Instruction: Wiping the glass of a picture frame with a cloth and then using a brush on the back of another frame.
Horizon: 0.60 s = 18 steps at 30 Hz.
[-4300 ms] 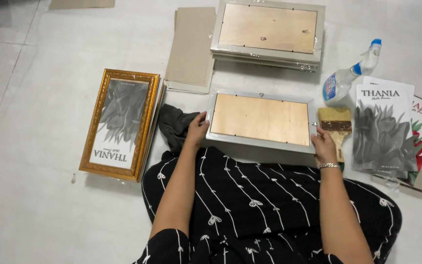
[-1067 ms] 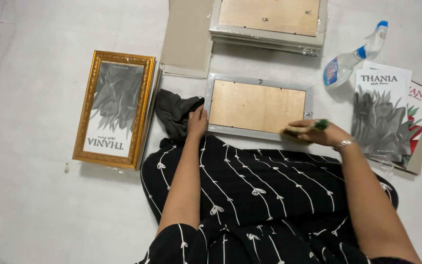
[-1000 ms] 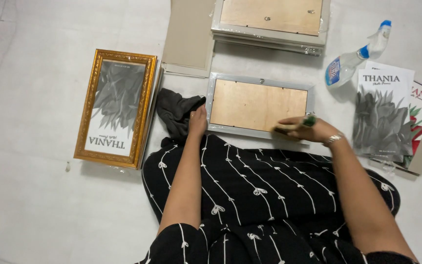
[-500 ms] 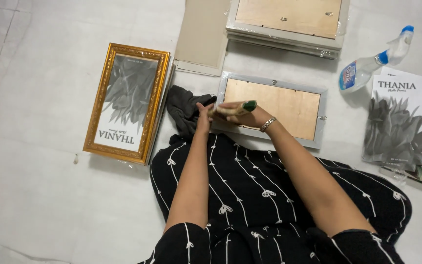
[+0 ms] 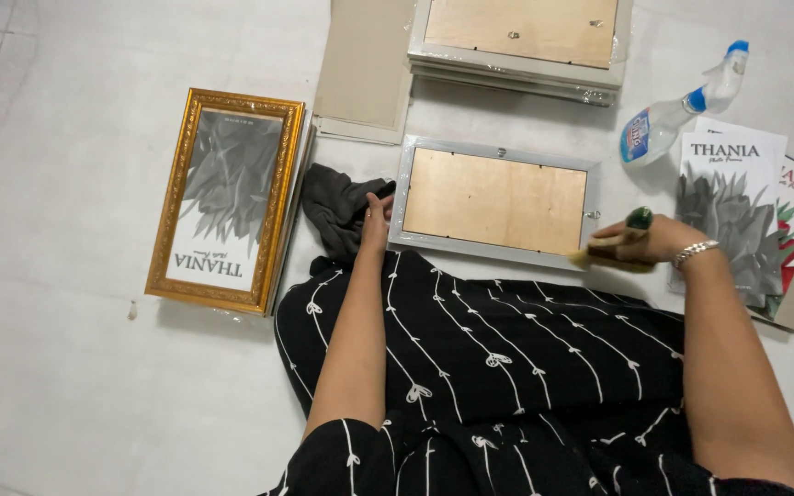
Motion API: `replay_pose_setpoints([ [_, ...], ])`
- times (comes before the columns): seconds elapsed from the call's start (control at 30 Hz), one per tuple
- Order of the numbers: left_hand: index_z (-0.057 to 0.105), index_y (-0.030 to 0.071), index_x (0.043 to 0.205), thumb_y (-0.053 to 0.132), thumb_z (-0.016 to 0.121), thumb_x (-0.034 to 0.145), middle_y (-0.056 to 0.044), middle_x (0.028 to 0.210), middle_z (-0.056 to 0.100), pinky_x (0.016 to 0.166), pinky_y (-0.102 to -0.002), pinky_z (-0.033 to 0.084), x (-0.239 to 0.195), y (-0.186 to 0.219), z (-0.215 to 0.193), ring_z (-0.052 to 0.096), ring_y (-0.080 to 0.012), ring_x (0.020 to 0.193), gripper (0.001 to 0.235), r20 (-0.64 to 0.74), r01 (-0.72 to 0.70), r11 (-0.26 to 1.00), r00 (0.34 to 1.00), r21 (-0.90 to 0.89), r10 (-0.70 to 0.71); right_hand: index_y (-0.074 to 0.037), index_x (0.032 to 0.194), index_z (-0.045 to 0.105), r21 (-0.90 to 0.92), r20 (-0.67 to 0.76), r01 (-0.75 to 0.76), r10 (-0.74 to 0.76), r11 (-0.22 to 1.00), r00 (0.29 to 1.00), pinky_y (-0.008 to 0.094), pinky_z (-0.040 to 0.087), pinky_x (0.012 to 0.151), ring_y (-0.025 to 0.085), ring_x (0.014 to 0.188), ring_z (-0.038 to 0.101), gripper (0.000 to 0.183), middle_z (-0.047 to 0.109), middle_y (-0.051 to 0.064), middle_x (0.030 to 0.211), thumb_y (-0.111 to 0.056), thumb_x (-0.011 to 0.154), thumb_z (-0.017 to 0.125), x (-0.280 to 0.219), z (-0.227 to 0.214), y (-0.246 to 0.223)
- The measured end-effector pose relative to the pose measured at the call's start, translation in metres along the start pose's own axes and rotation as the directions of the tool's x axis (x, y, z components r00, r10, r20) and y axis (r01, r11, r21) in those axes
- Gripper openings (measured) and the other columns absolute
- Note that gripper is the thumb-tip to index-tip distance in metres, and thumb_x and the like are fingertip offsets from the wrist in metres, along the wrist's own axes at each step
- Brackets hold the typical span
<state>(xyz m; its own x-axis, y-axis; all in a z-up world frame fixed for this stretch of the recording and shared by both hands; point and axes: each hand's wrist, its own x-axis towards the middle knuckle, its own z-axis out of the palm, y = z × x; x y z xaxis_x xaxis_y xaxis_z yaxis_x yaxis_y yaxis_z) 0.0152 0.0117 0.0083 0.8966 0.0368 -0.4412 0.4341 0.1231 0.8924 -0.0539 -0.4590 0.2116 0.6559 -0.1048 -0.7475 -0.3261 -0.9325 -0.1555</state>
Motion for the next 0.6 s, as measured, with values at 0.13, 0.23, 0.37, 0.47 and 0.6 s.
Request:
replay_pose_setpoints([
  [0.13, 0.065, -0.002, 0.134, 0.081, 0.016, 0.085, -0.007, 0.094, 0.066, 0.070, -0.027, 0.047, 0.010, -0.010, 0.001, 0.057, -0.0163, 0.078, 0.108, 0.004, -0.016, 0.997, 1.000, 0.070, 0.016, -0.026, 0.127, 0.078, 0.105, -0.005, 0.074, -0.074, 0.992, 0.997, 0.035, 0.058, 0.068, 0.024, 0.078, 0.077, 0.048, 0.085, 0.009, 0.109, -0.009, 0.082, 0.079, 0.008, 0.008, -0.019],
  [0.23, 0.070, 0.027, 0.133, 0.085, 0.005, 0.097, -0.008, 0.112, 0.071, 0.090, -0.036, 0.052, 0.027, -0.033, -0.002, 0.068, -0.0282, 0.092, 0.094, -0.056, 0.061, 0.969, 0.997, 0.238, -0.049, -0.044, 0.130, 0.071, -0.079, -0.002, 0.281, -0.282, 0.956, 0.959, 0.043, 0.052, 0.107, 0.033, 0.121, 0.069, 0.050, 0.076, 0.005, 0.127, -0.035, 0.081, 0.074, 0.017, 0.024, -0.077],
  [0.37, 0.072, 0.025, 0.130, 0.085, 0.008, 0.098, -0.007, 0.108, 0.071, 0.088, -0.035, 0.052, 0.035, -0.044, -0.007, 0.066, -0.0261, 0.088, 0.093, -0.059, 0.055, 0.974, 0.997, 0.219, -0.044, -0.035, 0.133, 0.068, 0.017, -0.034, 0.511, -0.510, 0.860, 0.859, 0.045, 0.049, 0.106, 0.034, 0.122, 0.066, 0.048, 0.073, 0.007, 0.128, -0.033, 0.085, 0.070, 0.023, 0.035, -0.170],
  [0.47, 0.073, 0.023, 0.129, 0.083, 0.010, 0.099, -0.008, 0.105, 0.071, 0.087, -0.035, 0.052, 0.035, -0.045, -0.005, 0.065, -0.0248, 0.087, 0.092, -0.059, 0.049, 0.978, 0.998, 0.204, -0.038, -0.030, 0.136, 0.067, 0.211, -0.153, 0.605, -0.585, 0.768, 0.796, 0.047, 0.048, 0.106, 0.036, 0.120, 0.065, 0.049, 0.072, 0.013, 0.124, -0.033, 0.087, 0.072, 0.036, 0.048, -0.229],
  [0.6, 0.073, 0.021, 0.129, 0.083, 0.010, 0.098, -0.011, 0.110, 0.071, 0.093, -0.038, 0.050, 0.017, -0.022, 0.005, 0.065, -0.0299, 0.096, 0.093, -0.041, 0.049, 0.981, 0.998, 0.189, -0.042, -0.038, 0.127, 0.073, 0.510, -0.264, 0.528, -0.461, 0.679, 0.847, 0.035, 0.054, 0.093, 0.022, 0.101, 0.070, 0.047, 0.077, 0.005, 0.098, -0.037, 0.081, 0.080, 0.063, 0.052, -0.257],
])
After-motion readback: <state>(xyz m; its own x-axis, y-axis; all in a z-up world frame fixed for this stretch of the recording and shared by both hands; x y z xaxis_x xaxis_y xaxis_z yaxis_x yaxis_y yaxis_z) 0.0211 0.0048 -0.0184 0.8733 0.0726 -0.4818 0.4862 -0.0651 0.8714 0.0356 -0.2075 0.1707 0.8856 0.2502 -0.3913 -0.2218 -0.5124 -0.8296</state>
